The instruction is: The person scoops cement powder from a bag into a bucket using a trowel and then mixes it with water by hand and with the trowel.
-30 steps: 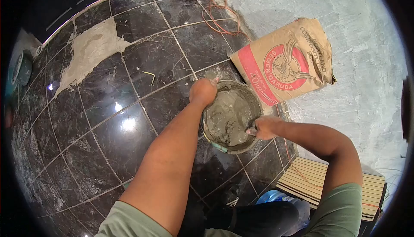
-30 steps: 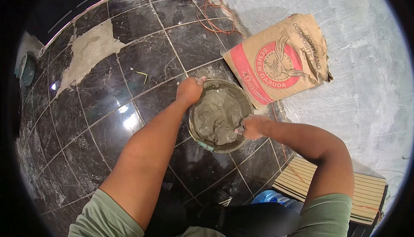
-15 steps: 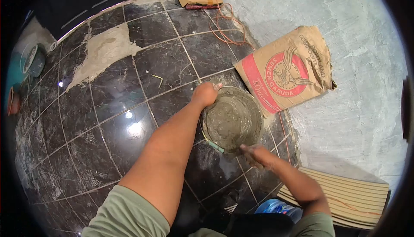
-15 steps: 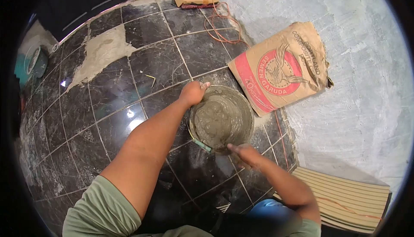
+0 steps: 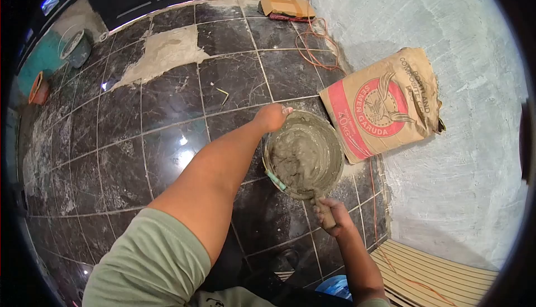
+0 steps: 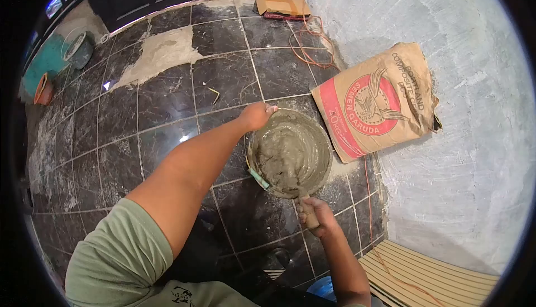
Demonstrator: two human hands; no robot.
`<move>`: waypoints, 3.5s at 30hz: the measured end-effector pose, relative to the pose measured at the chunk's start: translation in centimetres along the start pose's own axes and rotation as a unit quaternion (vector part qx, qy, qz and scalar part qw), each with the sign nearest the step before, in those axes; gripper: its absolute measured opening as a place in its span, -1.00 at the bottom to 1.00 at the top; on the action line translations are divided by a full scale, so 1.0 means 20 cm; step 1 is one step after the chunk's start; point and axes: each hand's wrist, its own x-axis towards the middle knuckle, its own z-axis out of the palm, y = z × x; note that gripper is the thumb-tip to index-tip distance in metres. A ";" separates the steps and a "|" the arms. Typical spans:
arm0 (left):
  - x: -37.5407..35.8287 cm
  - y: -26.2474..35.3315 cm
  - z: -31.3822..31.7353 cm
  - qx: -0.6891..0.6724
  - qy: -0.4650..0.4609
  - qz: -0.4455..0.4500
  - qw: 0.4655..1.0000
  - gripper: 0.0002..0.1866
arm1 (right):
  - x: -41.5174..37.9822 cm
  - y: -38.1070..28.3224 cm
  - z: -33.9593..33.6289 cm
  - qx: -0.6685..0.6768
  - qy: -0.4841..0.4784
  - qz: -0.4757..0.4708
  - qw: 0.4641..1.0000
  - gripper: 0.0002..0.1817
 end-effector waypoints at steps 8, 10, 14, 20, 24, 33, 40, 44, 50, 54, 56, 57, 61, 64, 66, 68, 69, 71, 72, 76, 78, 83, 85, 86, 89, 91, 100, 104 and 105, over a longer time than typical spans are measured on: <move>-0.02 0.01 0.01 -0.005 0.020 0.004 1.000 -0.37 | 0.00 -0.22 -0.14 0.176 -0.104 0.001 0.979 -0.56; -0.06 0.06 -0.04 0.000 -0.005 -0.008 1.000 -0.38 | -0.08 -0.31 -0.14 0.132 -0.080 0.020 0.988 -0.56; -0.02 0.02 0.01 -0.014 0.010 0.001 1.000 -0.39 | -0.34 -0.50 0.02 -0.129 -0.003 -0.035 0.991 -0.65; -0.02 0.03 -0.03 -0.016 -0.021 0.010 1.000 -0.38 | -0.60 -0.75 0.36 -0.569 0.119 -0.109 0.806 -0.71; 0.01 0.00 -0.01 -0.021 -0.023 0.012 0.999 -0.39 | -0.38 -0.72 0.43 -0.719 0.289 -0.418 0.474 -0.58; 0.01 0.00 0.00 -0.029 -0.023 0.010 0.999 -0.41 | 0.43 -0.36 0.67 -0.192 0.398 -0.603 0.664 -0.56; -0.01 0.02 -0.02 -0.005 -0.031 0.004 0.999 -0.42 | 0.46 -0.12 0.59 0.075 0.215 -0.617 0.753 -0.87; -0.04 0.06 -0.07 -0.003 -0.063 -0.020 0.998 -0.41 | 0.08 -0.19 0.63 -0.024 0.113 -0.603 0.789 -0.91; -0.03 0.05 -0.08 -0.028 -0.051 -0.015 0.998 -0.38 | -0.08 -0.45 0.75 0.025 0.072 -0.641 0.764 -0.90; -0.03 0.03 -0.06 -0.040 -0.049 -0.021 0.998 -0.35 | 0.30 -0.46 0.75 0.068 0.057 -0.604 0.792 -0.89; -0.01 0.01 -0.05 -0.040 -0.054 -0.020 0.998 -0.33 | 0.55 -0.38 0.75 0.110 0.086 -0.571 0.809 -0.86; 0.01 -0.01 -0.04 -0.035 -0.067 -0.019 0.997 -0.33 | 0.62 -0.32 0.78 0.145 0.103 -0.562 0.808 -0.85; -0.01 0.01 -0.04 -0.061 -0.048 -0.038 0.996 -0.31 | 0.64 -0.21 0.55 0.076 -0.047 -0.557 0.825 -0.80; 0.00 0.01 0.00 -0.088 -0.047 -0.061 0.993 -0.31 | 0.41 -0.17 0.46 -0.151 0.086 -0.545 0.820 -0.76; 0.00 0.01 0.00 -0.087 -0.050 -0.057 0.993 -0.31 | 0.29 -0.24 0.38 -0.184 0.132 -0.579 0.784 -0.73; 0.01 0.00 0.01 -0.094 -0.051 -0.060 0.992 -0.32 | 0.09 -0.37 0.41 -0.139 0.121 -0.581 0.793 -0.69; 0.02 -0.01 0.02 -0.100 -0.051 -0.064 0.992 -0.32 | -0.02 -0.47 0.50 -0.076 0.087 -0.564 0.818 -0.67; 0.02 -0.02 0.03 -0.109 -0.064 -0.062 0.990 -0.34 | -0.07 -0.57 0.55 -0.040 0.044 -0.600 0.798 -0.65; 0.01 -0.01 0.02 -0.112 -0.074 -0.055 0.989 -0.35 | -0.08 -0.61 0.56 -0.019 0.022 -0.618 0.785 -0.64; 0.00 -0.01 0.01 -0.105 -0.043 -0.038 0.993 -0.38 | 0.36 -0.53 0.60 0.080 0.026 -0.622 0.778 -0.63; 0.01 -0.03 0.04 -0.091 -0.026 -0.023 0.995 -0.38 | 0.56 -0.37 0.58 0.110 0.038 -0.622 0.774 -0.65; 0.00 -0.02 0.04 -0.096 -0.012 -0.031 0.995 -0.40 | 0.46 -0.15 0.43 0.024 0.012 -0.606 0.795 -0.70; 0.00 -0.01 0.03 -0.098 -0.020 -0.039 0.994 -0.41 | 0.33 -0.23 0.38 0.035 0.040 -0.548 0.835 -0.70; 0.00 0.00 0.02 -0.089 -0.036 -0.042 0.995 -0.40 | 0.26 -0.27 0.39 0.000 0.053 -0.531 0.846 -0.68; -0.01 0.01 -0.02 -0.080 -0.064 -0.055 0.993 -0.37 | 0.06 -0.46 0.53 0.029 0.084 -0.530 0.843 -0.66; -0.01 0.01 -0.02 -0.085 -0.060 -0.053 0.993 -0.37 | -0.02 -0.55 0.65 0.026 0.038 -0.579 0.814 -0.65; -0.02 -0.01 0.02 -0.071 0.007 -0.004 0.997 -0.40 | 0.64 -0.24 0.69 -0.110 0.018 -0.597 0.794 -0.68; -0.03 0.01 0.00 -0.074 -0.012 -0.019 0.997 -0.41 | 0.56 -0.31 0.18 -0.373 0.171 -0.653 0.637 -0.71; -0.02 0.00 0.00 -0.071 -0.012 -0.016 0.997 -0.41 | 0.48 -0.34 0.19 -0.332 0.153 -0.651 0.665 -0.71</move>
